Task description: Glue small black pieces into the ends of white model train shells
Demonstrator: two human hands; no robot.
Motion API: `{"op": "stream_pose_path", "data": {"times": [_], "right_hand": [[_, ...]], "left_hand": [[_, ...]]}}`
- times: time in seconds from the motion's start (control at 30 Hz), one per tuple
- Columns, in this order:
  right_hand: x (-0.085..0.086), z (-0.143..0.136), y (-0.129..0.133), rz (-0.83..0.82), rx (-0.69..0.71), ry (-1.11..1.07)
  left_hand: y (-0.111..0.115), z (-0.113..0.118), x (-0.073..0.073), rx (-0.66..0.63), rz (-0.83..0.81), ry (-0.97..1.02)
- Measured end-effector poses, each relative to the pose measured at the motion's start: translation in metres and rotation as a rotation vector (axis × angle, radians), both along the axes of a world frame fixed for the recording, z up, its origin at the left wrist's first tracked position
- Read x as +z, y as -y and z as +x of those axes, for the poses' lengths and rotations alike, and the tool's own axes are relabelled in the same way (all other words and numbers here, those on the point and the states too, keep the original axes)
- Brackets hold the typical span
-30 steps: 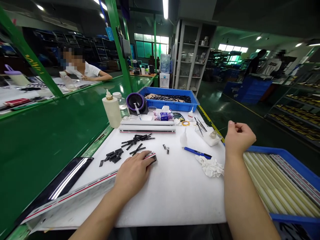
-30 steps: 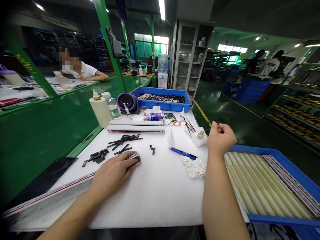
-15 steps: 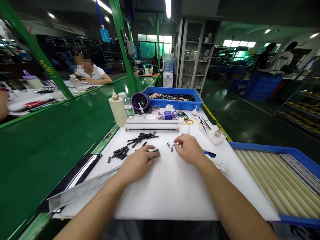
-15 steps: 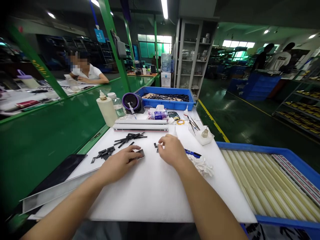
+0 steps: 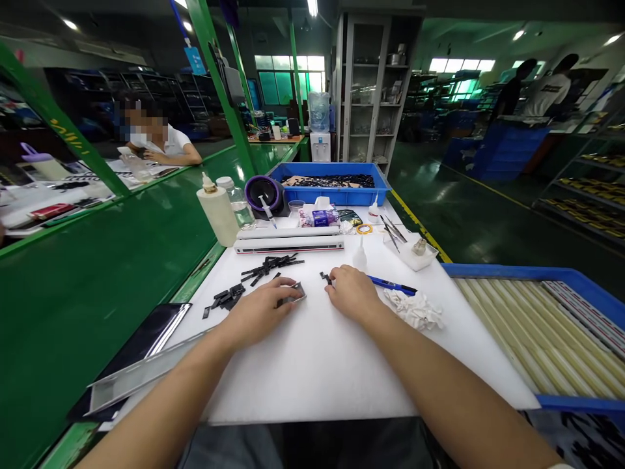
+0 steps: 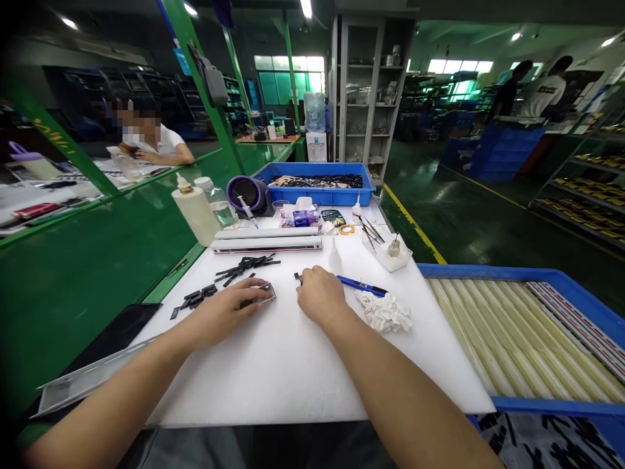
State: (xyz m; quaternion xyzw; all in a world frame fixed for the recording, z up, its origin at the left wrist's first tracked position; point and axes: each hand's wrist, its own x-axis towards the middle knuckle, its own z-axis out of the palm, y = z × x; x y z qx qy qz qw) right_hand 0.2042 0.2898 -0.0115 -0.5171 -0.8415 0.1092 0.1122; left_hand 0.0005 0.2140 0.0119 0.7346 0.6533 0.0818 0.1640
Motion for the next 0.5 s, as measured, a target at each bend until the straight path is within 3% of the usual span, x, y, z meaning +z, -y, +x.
{"op": "stream_pose_path", "data": {"times": [0.27, 0.5], "right_hand": [[0.007, 0.0, 0.006, 0.024, 0.035, 0.048], [0.006, 0.004, 0.011, 0.016, 0.051, -0.009]], "left_hand": [[0.014, 0.016, 0.001, -0.01, 0.119, -0.142], [0.033, 0.029, -0.013, -0.088, 0.342, -0.338]]}}
